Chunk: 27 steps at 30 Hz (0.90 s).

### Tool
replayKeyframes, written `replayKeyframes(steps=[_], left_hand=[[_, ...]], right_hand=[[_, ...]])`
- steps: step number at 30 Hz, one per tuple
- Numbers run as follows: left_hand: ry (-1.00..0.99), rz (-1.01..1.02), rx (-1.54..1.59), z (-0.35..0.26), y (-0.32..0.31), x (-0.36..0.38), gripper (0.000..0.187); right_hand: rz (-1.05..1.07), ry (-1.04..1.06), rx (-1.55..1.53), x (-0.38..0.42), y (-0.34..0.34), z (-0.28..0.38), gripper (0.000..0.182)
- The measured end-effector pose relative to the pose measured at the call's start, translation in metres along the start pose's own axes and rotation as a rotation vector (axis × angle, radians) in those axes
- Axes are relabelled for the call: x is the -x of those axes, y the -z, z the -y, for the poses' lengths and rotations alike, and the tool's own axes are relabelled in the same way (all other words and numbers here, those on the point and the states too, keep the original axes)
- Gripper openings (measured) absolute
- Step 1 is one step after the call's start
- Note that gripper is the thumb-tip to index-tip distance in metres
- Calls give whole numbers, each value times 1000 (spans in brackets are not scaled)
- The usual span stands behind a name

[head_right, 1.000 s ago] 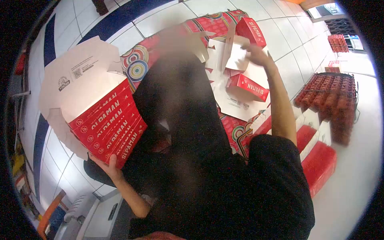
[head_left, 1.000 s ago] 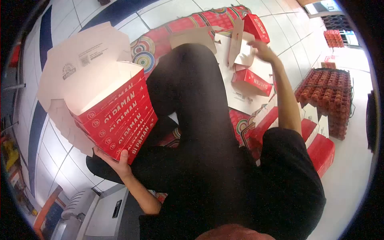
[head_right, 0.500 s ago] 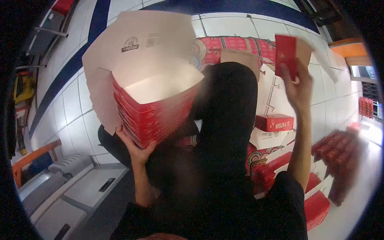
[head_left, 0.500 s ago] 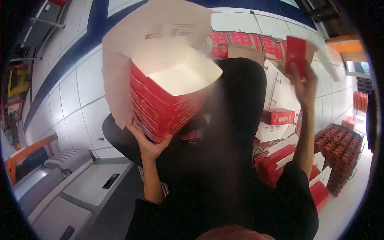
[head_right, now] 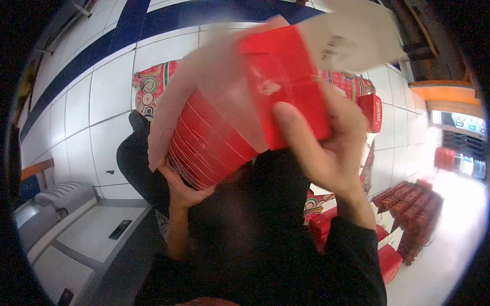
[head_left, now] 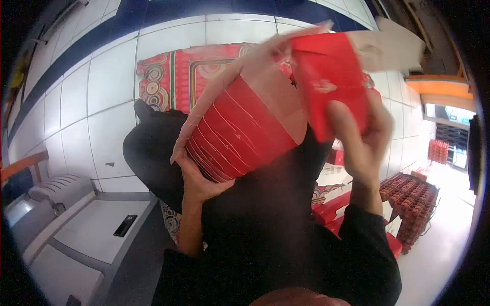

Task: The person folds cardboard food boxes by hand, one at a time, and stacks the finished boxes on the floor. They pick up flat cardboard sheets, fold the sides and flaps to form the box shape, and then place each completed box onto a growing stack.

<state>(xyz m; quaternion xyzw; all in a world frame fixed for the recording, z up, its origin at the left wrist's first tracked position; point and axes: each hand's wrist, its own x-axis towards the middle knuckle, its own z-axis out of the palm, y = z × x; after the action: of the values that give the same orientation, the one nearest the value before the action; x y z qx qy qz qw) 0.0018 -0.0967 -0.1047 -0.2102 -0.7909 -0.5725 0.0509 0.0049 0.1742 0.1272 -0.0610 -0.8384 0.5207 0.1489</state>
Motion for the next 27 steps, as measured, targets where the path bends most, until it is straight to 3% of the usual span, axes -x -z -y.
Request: replayKeyframes(steps=[1, 6, 9, 17, 21, 22, 27], left_hand=[[-11, -3, 21, 1, 2, 0, 137], [-58, -17, 32, -1, 4, -7, 136], [-49, -6, 4, 1, 7, -4, 134], [-93, 59, -43, -4, 11, -10, 129], [-83, 8, 0, 0, 8, -5, 126], [-70, -1, 11, -1, 7, -6, 126], [-71, 11, -22, -3, 9, -7, 125]], right_hand=[[-82, -55, -95, 3, -3, 8, 28], [196, 92, 166, -3, -5, -10, 24], [218, 152, 227, -1, -12, -11, 25], [108, 97, 160, 9, -21, -21, 29], [294, 155, 237, 11, -16, -25, 28], [319, 53, 200, 14, -17, -21, 25], [441, -6, 170, 9, -14, -15, 24]])
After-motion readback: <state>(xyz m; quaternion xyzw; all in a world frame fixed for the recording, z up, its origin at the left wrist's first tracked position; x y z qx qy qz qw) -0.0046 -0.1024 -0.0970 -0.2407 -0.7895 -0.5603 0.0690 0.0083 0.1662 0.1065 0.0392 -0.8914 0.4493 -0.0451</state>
